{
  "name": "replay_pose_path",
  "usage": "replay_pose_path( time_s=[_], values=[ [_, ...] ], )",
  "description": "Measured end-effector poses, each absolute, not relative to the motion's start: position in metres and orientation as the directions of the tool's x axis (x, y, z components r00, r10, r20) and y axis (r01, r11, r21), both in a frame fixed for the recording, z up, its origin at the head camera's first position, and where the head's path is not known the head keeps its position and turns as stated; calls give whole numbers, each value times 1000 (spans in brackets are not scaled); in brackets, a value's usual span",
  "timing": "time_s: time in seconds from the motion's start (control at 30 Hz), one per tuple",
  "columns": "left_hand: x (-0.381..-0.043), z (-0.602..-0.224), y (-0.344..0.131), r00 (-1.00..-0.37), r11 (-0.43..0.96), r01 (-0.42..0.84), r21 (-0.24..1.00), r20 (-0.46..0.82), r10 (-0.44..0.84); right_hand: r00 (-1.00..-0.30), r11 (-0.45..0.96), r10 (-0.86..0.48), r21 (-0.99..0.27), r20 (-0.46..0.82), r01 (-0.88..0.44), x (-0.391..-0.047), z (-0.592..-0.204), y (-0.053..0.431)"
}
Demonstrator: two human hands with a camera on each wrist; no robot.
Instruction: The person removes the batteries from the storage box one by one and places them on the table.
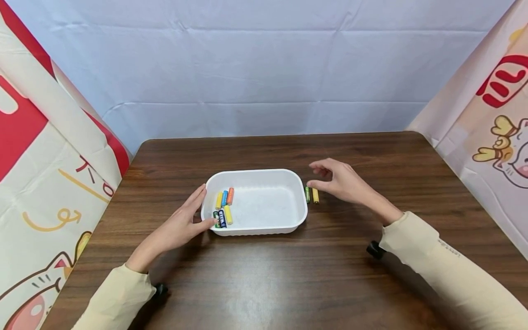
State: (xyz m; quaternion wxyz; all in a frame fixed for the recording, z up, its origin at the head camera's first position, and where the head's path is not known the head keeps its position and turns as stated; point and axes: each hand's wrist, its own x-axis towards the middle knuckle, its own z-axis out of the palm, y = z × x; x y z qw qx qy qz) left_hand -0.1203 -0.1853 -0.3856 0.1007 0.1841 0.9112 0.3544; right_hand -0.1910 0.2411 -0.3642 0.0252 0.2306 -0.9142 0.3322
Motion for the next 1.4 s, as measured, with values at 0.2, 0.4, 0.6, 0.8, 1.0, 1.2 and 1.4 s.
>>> replay_pose_path(
  time_s=[0.2, 0.4, 0.6, 0.8, 1.0, 1.2, 1.4],
  values=[
    [-121, -386, -186, -910, 681, 271, 680, -50, 411, -857, 623, -463, -603, 228, -497, -194, -339, 192],
    [-120, -385, -186, -911, 687, 273, 673, -49, 410, -829, 615, -538, -604, 149, -507, -199, -337, 133],
    [-121, -384, -185, -910, 683, 271, 679, -52, 412, -816, 659, -578, -583, 11, -475, -206, -347, 87],
    [-122, -384, -186, -907, 673, 280, 684, -42, 420, -816, 702, -571, -565, -85, -433, -210, -361, 62],
    [-122, -386, -187, -904, 666, 290, 687, -32, 427, -810, 705, -579, -556, -95, -439, -214, -375, 47],
    [-122, -388, -188, -904, 666, 293, 686, -28, 426, -808, 684, -587, -564, -48, -463, -218, -386, 40],
    [-122, -387, -187, -905, 664, 292, 689, -27, 426, -819, 690, -572, -563, -40, -455, -219, -393, 37]
  ],
)
